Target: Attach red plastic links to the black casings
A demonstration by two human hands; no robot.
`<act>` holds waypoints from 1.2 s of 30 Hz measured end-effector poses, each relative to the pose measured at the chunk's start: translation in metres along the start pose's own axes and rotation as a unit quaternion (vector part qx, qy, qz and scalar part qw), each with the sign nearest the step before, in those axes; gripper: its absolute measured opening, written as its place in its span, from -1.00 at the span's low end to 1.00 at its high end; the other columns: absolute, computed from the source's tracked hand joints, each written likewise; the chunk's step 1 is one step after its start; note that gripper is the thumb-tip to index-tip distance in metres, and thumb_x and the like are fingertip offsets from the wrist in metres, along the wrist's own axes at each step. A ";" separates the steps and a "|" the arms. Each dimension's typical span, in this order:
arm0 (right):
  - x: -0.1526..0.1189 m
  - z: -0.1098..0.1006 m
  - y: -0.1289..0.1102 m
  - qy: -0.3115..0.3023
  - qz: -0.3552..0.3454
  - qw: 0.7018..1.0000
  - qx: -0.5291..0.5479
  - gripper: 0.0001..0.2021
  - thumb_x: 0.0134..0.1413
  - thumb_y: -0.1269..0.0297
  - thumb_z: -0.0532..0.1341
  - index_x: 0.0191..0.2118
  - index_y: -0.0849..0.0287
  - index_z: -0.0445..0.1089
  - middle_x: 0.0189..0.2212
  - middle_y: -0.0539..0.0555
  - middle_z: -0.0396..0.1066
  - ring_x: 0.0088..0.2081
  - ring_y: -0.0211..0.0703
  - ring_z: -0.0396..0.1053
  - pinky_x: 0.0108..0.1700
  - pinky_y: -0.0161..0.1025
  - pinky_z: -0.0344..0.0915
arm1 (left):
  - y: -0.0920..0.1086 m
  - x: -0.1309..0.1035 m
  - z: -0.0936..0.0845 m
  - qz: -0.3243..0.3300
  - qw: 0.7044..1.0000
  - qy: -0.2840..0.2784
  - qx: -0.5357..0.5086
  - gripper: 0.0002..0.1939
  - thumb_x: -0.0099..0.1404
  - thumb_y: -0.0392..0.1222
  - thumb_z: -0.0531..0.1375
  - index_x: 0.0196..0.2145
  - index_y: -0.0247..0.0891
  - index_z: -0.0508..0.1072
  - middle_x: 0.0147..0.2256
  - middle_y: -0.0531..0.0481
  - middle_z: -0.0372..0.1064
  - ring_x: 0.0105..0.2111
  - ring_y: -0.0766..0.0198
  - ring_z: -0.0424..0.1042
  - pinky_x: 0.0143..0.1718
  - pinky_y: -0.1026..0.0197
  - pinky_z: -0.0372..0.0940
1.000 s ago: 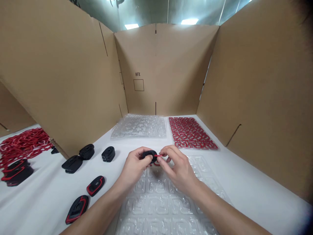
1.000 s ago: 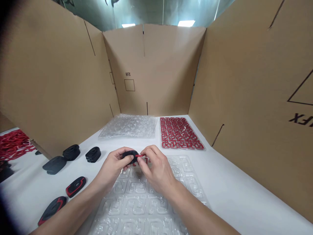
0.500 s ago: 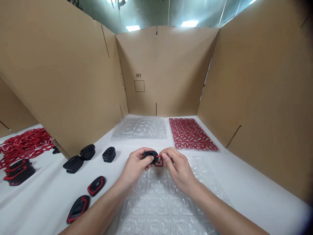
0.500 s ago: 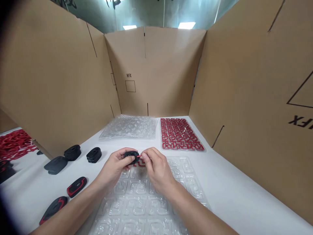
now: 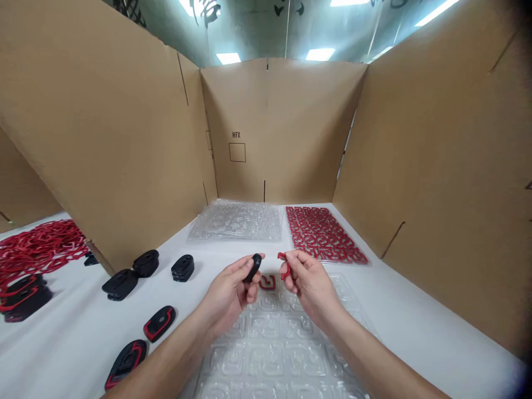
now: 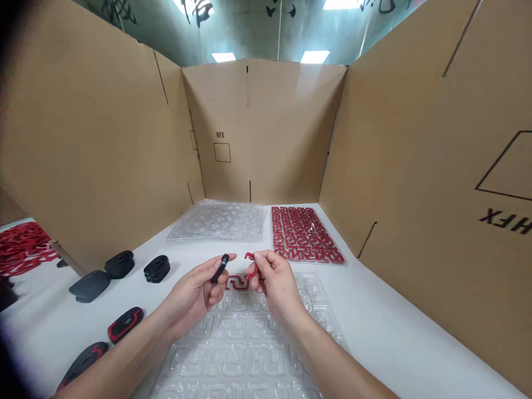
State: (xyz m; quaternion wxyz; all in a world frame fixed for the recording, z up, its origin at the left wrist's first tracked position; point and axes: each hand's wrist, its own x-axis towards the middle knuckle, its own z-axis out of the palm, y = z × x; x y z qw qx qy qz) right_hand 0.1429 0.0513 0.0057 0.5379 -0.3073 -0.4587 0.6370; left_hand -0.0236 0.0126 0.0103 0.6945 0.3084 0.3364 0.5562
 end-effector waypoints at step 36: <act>0.000 0.002 -0.001 0.020 -0.003 1.000 -0.006 -0.65 -0.24 0.09 0.47 -0.35 0.21 0.51 -0.61 -0.06 0.36 -0.58 -0.36 0.27 -0.55 -0.40 0.16 | 0.002 0.003 -0.008 0.018 0.992 0.013 0.126 -0.65 0.19 0.01 0.29 -0.21 -0.31 0.41 -0.46 -0.02 0.44 -0.58 0.36 0.35 -0.54 0.32 0.20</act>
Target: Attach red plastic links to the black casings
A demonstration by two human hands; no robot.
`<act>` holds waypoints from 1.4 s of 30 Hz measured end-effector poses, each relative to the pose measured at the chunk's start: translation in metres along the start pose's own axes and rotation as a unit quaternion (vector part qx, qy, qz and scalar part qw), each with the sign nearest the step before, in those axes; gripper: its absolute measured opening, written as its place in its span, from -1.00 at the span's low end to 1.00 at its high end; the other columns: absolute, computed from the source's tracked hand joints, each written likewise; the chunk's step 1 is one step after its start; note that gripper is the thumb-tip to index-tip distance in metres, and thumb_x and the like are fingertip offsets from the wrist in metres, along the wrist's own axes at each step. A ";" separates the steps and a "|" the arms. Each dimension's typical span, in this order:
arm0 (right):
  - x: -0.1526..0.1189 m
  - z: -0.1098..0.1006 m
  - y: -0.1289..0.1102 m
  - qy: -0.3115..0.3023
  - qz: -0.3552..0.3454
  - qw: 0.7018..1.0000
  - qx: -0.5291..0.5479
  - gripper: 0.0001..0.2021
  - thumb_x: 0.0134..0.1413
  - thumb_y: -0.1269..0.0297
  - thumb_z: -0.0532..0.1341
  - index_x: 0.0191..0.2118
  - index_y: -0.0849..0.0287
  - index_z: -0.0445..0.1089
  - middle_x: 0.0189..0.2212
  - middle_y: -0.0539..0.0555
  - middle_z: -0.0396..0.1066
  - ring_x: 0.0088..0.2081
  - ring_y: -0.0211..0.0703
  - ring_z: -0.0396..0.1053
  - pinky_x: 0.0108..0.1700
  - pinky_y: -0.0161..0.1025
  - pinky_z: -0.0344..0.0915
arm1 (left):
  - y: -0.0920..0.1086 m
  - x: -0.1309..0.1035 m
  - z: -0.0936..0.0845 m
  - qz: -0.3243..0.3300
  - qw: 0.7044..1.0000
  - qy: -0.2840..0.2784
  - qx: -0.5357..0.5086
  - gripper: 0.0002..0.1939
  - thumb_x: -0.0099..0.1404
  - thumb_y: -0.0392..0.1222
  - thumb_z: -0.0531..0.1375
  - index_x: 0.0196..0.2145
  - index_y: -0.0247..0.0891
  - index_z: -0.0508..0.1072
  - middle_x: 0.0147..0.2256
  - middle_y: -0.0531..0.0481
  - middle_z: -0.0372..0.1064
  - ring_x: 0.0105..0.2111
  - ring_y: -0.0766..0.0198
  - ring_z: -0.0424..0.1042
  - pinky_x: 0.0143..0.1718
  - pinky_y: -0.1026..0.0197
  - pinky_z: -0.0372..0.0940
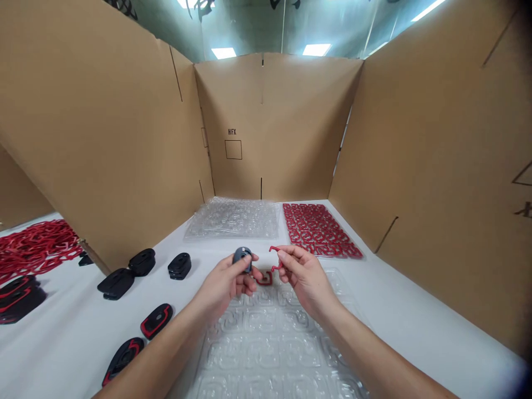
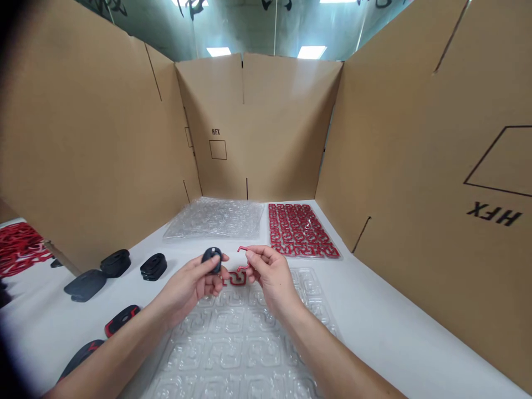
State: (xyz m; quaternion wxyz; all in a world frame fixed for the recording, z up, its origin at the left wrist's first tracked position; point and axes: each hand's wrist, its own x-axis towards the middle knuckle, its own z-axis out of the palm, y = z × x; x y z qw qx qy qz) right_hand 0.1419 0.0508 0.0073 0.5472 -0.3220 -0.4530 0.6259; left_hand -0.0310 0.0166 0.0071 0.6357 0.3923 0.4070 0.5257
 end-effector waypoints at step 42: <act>0.020 -0.028 -0.014 -0.012 -0.048 0.962 -0.270 -0.83 -0.21 0.25 0.39 -0.47 0.16 0.41 -0.67 -0.10 0.32 -0.60 -0.27 0.25 -0.51 -0.31 0.14 | -0.022 0.010 0.001 0.027 0.980 0.006 0.196 -0.63 0.19 0.16 0.17 -0.36 -0.24 0.44 -0.60 0.11 0.33 -0.67 0.38 0.26 -0.68 0.36 0.09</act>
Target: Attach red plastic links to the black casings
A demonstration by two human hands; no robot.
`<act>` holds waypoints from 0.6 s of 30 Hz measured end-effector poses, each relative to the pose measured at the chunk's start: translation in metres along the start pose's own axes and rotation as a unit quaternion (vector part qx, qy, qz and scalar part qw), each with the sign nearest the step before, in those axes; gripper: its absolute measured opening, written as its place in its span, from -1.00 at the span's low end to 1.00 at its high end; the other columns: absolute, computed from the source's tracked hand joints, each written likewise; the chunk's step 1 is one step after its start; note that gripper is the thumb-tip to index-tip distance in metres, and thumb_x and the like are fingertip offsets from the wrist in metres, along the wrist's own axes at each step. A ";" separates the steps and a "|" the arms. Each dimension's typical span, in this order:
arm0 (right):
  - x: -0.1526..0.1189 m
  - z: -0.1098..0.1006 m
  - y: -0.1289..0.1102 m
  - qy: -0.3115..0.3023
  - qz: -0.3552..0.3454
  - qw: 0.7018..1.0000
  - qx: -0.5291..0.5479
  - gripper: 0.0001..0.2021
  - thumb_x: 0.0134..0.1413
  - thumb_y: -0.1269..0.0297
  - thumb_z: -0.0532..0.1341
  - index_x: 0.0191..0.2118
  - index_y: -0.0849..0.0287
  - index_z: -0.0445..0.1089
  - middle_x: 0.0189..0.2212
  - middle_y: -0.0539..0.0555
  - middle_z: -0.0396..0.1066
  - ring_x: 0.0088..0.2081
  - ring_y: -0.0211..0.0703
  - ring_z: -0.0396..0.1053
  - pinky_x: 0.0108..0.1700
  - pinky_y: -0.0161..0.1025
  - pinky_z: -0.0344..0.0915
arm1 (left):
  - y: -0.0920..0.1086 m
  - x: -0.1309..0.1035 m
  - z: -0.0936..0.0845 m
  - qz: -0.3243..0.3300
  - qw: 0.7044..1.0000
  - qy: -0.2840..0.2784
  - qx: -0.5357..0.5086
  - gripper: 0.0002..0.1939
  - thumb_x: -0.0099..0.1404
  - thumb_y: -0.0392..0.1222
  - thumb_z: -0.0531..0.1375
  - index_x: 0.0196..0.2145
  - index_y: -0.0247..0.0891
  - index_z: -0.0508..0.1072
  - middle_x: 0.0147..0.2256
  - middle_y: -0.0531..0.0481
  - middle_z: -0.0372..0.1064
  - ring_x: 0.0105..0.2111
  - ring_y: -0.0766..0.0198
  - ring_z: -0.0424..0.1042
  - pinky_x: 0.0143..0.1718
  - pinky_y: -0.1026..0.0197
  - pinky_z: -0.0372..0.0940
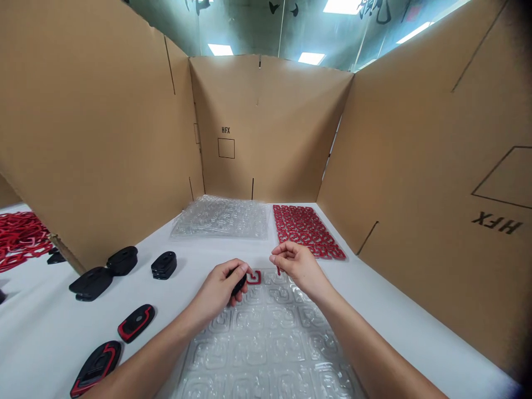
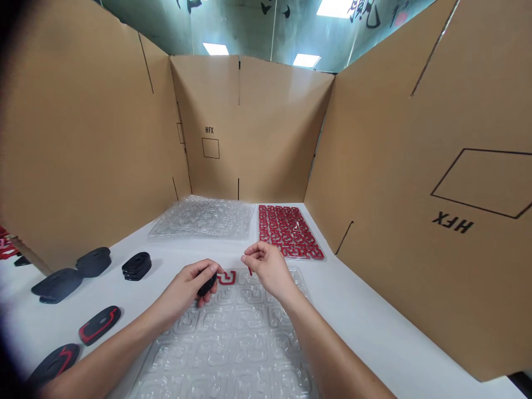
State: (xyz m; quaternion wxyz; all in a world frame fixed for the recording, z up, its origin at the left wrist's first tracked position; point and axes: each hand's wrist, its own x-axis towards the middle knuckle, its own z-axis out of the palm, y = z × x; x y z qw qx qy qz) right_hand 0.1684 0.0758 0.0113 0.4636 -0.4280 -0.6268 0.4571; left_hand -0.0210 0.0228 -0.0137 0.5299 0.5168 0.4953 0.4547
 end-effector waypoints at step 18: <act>-0.001 -0.010 -0.008 -0.055 0.035 0.998 -0.007 -0.87 -0.15 0.37 0.33 -0.36 0.20 0.50 -0.60 -0.06 0.43 -0.61 -0.32 0.26 -0.54 -0.34 0.17 | 0.001 -0.004 0.002 0.018 0.999 -0.016 0.041 -0.65 0.17 0.13 0.22 -0.41 -0.24 0.39 -0.60 0.13 0.28 -0.66 0.37 0.27 -0.69 0.38 0.12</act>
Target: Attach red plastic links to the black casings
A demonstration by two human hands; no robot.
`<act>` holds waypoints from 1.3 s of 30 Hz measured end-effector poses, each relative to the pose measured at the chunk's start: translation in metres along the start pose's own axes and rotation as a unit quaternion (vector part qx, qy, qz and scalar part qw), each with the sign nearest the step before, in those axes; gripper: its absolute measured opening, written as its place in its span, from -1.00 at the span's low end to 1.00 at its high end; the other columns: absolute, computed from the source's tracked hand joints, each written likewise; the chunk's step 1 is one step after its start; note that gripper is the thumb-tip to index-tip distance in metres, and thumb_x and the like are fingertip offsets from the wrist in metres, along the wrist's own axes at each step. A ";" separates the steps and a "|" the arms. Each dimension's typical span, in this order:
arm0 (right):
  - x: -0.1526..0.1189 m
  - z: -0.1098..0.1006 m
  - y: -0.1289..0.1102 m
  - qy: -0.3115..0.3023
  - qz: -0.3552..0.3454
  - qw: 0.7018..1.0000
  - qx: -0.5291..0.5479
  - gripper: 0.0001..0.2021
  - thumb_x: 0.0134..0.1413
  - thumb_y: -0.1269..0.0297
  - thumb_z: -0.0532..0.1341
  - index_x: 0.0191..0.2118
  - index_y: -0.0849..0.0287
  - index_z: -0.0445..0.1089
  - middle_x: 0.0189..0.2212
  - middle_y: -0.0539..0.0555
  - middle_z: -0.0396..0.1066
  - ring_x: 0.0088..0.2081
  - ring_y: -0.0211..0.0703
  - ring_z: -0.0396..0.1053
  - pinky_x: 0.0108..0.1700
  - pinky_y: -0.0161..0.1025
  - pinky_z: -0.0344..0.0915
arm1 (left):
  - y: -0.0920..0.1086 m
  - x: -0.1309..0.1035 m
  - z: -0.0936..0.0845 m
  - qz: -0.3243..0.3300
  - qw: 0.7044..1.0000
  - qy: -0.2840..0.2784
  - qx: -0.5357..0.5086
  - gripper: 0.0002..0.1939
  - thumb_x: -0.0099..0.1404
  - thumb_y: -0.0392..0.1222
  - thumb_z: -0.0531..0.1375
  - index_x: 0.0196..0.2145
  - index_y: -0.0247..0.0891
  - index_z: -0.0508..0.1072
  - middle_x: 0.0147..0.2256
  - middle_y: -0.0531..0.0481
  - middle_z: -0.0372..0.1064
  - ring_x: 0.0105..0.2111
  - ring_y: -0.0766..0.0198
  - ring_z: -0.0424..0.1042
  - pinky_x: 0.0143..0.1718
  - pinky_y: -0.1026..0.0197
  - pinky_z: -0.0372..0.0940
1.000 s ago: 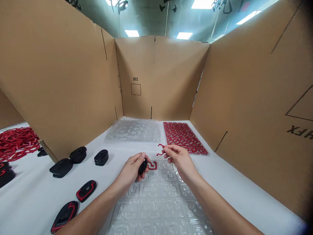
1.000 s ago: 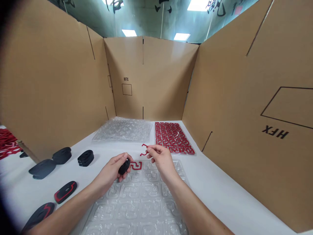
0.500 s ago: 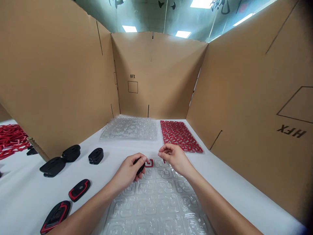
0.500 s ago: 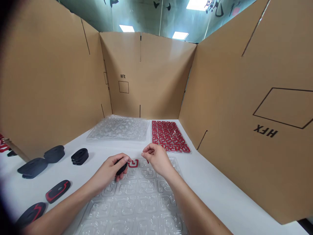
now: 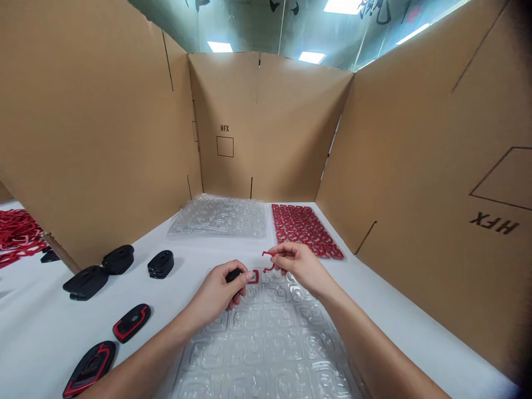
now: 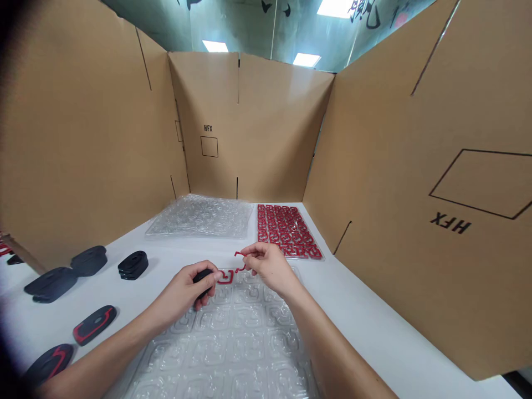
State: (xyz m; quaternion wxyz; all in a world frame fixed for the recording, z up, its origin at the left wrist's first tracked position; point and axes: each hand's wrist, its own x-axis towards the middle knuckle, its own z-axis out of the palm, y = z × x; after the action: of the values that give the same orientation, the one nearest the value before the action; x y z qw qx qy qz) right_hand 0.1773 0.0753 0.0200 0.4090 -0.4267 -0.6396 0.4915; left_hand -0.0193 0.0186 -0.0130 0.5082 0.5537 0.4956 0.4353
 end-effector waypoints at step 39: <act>-0.019 0.039 -0.004 -0.082 0.014 0.993 0.085 -0.77 -0.06 0.24 0.24 -0.23 0.21 0.44 -0.46 0.02 0.52 -0.56 -0.28 0.42 -0.58 -0.38 0.24 | 0.014 -0.002 -0.001 0.060 0.995 0.043 -0.067 -0.71 0.21 -0.01 0.22 -0.36 -0.33 0.51 -0.60 0.07 0.32 -0.60 0.35 0.25 -0.63 0.35 0.14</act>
State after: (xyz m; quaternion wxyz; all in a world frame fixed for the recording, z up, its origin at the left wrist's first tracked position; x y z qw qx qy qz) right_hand 0.1459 0.0457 0.0151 0.3830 -0.3573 -0.6206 0.5835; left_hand -0.0191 0.0171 0.0013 0.4951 0.5280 0.4523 0.5210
